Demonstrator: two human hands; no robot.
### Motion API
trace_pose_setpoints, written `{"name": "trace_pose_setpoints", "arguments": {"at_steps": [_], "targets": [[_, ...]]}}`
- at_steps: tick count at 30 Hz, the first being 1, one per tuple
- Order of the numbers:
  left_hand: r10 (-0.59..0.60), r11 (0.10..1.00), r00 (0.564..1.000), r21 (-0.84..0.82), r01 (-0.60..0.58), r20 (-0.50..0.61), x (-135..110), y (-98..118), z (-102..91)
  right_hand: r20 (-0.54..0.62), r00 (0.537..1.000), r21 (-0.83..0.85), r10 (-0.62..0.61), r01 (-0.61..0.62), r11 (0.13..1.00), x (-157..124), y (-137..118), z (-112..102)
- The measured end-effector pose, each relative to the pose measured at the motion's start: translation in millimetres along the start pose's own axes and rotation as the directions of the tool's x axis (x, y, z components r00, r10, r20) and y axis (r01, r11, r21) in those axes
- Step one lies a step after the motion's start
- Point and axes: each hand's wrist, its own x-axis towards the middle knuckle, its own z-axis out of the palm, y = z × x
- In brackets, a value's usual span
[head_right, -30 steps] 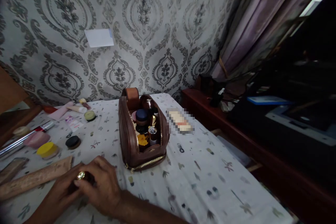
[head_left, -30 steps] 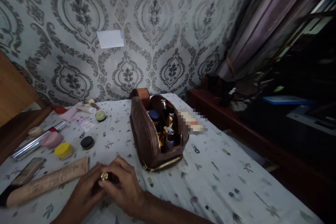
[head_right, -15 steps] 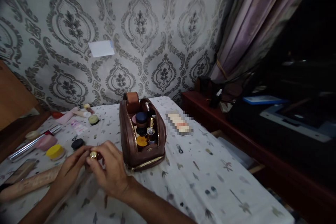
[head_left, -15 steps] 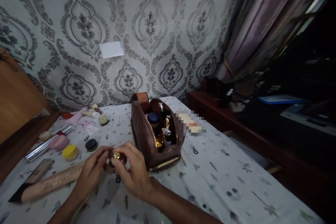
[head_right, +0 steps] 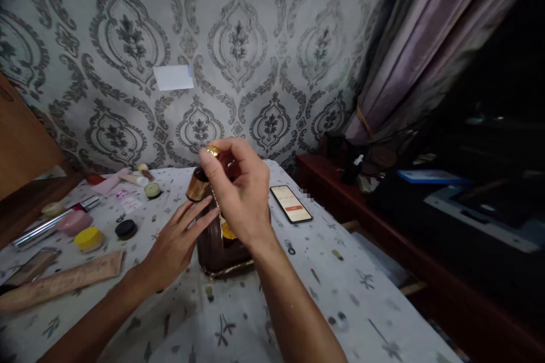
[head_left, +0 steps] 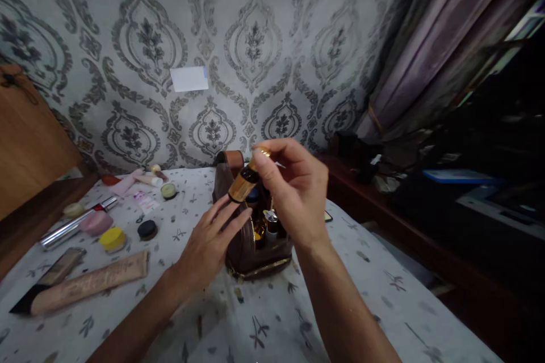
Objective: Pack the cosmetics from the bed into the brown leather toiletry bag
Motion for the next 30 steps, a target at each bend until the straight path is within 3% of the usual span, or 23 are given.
{"name": "trace_pose_setpoints", "arguments": {"at_steps": [3, 6, 12, 17, 24, 30], "targets": [[0.051, 0.997, 0.999, 0.059, -0.051, -0.007, -0.8, 0.8, 2.3, -0.03, 0.999, -0.02, 0.013, -0.014, 1.0, 5.7, 1.9, -6.6], [0.037, 0.998, 0.996, 0.056, -0.032, -0.087, -3.6, -0.8, 6.7, -0.021, 0.999, -0.052, 0.037, -0.038, 0.998, 6.2, 14.8, -12.7], [0.039, 0.997, 0.974, 0.067, -0.025, -0.223, -5.0, -5.2, 17.7, 0.102, 0.989, -0.262, 0.104, -0.075, 0.962, 11.4, 46.3, -23.2], [0.073, 0.996, 0.956, 0.063, -0.057, -0.284, -3.8, -9.5, 19.6, 0.193, 0.967, -0.424, 0.165, -0.07, 0.903, 14.2, 58.6, -25.6], [0.076, 0.996, 0.947, 0.068, -0.057, -0.311, -3.2, -10.3, 18.7, 0.356, 0.886, -0.581, 0.296, -0.038, 0.813, 15.0, 58.9, -25.1], [0.073, 0.996, 0.949, 0.065, -0.055, -0.307, -1.1, -8.3, 17.0, 0.489, 0.787, -0.697, 0.377, 0.093, 0.711, 13.3, 59.8, -22.4]]}}
